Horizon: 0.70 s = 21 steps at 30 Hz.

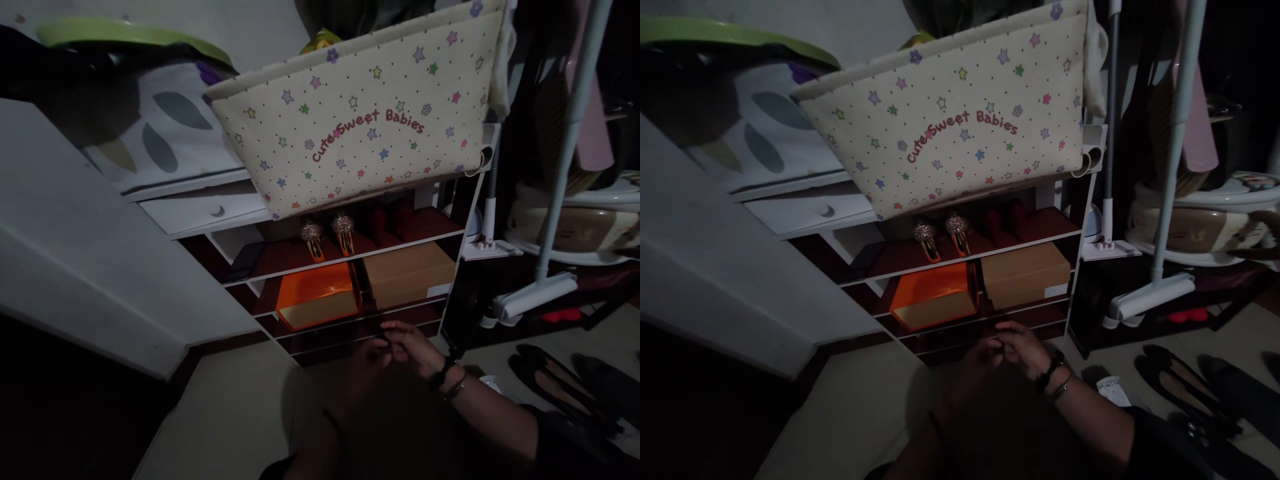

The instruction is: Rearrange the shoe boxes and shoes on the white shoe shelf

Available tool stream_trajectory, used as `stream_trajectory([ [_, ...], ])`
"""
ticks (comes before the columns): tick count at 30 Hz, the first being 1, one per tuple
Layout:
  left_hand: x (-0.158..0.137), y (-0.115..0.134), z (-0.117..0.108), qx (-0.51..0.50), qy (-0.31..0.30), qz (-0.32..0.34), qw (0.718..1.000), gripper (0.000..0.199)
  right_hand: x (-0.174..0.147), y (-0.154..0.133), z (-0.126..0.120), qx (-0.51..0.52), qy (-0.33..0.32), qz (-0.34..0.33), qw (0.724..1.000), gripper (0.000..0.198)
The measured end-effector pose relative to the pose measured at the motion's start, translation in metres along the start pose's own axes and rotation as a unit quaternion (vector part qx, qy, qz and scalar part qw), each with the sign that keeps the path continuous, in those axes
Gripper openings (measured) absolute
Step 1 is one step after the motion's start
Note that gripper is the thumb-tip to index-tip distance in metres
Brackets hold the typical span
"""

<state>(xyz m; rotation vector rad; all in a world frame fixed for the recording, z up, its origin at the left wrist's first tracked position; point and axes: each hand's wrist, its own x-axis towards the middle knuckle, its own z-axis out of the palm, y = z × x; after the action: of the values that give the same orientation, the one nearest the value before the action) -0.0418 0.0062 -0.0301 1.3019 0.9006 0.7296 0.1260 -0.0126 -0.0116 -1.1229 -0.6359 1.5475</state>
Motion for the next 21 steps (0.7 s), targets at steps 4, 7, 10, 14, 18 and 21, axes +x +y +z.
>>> stream_trajectory([
  [4,-0.003,0.072,0.004,-0.197,0.011,0.074,0.977,0.078,-0.017,-0.053,0.025,0.147,-0.094,-0.083,0.981,0.065],
  [7,-0.02,0.125,0.008,-0.248,-0.059,0.161,0.954,0.103,-0.041,-0.092,0.043,0.182,-0.192,-0.153,0.952,0.087],
  [10,-0.044,0.156,0.011,-0.269,-0.152,0.253,0.917,0.116,-0.069,-0.111,0.051,0.152,-0.266,-0.216,0.927,0.111],
  [14,-0.068,0.159,0.011,-0.277,-0.248,0.349,0.86,0.117,-0.092,-0.112,0.049,0.111,-0.34,-0.293,0.887,0.115],
  [18,-0.07,0.148,0.009,-0.267,-0.279,0.407,0.828,0.122,-0.093,-0.105,0.044,0.079,-0.406,-0.342,0.844,0.101],
  [21,-0.068,0.145,0.006,-0.237,-0.278,0.4,0.84,0.124,-0.09,-0.103,0.041,0.061,-0.407,-0.344,0.844,0.097],
])
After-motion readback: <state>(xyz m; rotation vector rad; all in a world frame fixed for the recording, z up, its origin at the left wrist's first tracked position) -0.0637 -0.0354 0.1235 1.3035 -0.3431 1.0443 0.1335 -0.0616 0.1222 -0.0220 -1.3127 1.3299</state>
